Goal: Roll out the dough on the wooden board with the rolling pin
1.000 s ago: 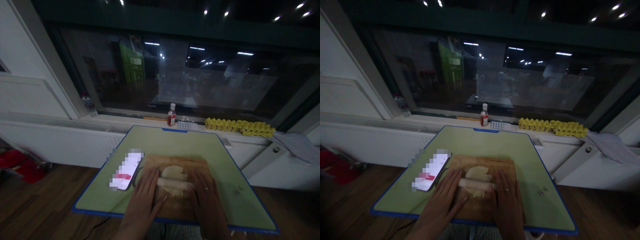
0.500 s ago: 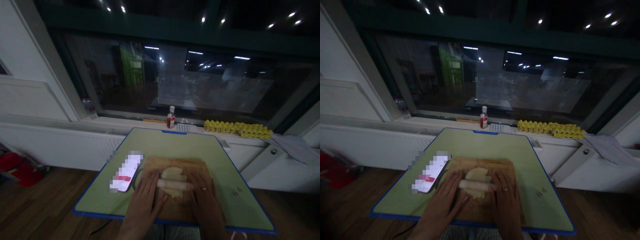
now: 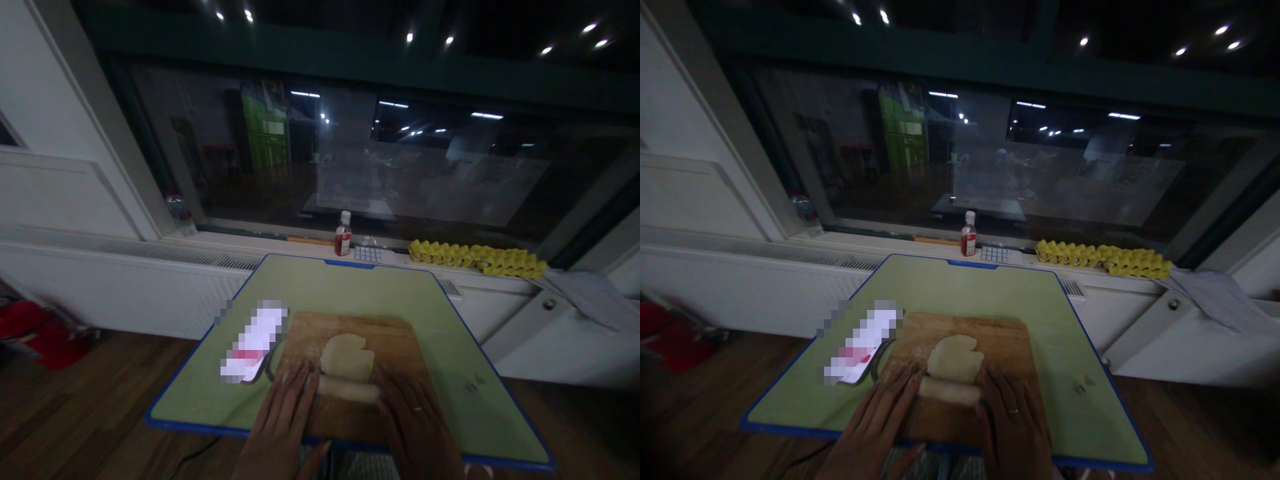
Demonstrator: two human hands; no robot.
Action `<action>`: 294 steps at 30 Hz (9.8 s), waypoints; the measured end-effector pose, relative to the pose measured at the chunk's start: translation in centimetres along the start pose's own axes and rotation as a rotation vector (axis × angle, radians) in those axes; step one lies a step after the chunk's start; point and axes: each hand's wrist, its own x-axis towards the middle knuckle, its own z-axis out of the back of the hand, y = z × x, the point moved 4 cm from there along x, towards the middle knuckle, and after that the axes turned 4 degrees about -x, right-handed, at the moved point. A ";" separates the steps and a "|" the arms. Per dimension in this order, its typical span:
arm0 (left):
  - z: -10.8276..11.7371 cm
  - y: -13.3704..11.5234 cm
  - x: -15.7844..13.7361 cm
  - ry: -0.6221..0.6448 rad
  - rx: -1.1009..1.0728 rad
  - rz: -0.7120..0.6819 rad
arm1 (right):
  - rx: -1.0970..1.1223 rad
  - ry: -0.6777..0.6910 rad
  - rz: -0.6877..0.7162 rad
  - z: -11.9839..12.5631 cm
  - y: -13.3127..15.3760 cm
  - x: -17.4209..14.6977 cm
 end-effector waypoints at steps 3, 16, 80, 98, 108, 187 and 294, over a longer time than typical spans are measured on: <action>-0.1 0.0 -0.2 0.000 0.035 -0.020 | 0.002 -0.003 -0.021 -0.1 0.2 0.0; -1.9 0.4 2.1 -0.022 -0.147 0.033 | -0.012 -0.004 -0.074 -0.5 0.5 0.9; -1.9 0.5 3.3 -0.003 -0.179 -0.001 | 0.059 0.057 -0.191 -1.2 1.2 2.6; -1.7 0.1 2.9 -0.039 -0.186 0.015 | 0.019 0.082 -0.169 -0.7 1.5 2.8; -2.0 0.3 2.8 -0.025 -0.152 -0.003 | 0.014 0.026 -0.037 -0.5 1.4 0.6; -5.9 0.3 8.4 0.213 -0.296 0.172 | 0.238 0.437 -0.689 -2.4 -3.8 3.6; -3.4 3.1 6.6 0.036 -0.220 0.132 | 0.034 0.089 -0.185 -3.5 -0.5 4.2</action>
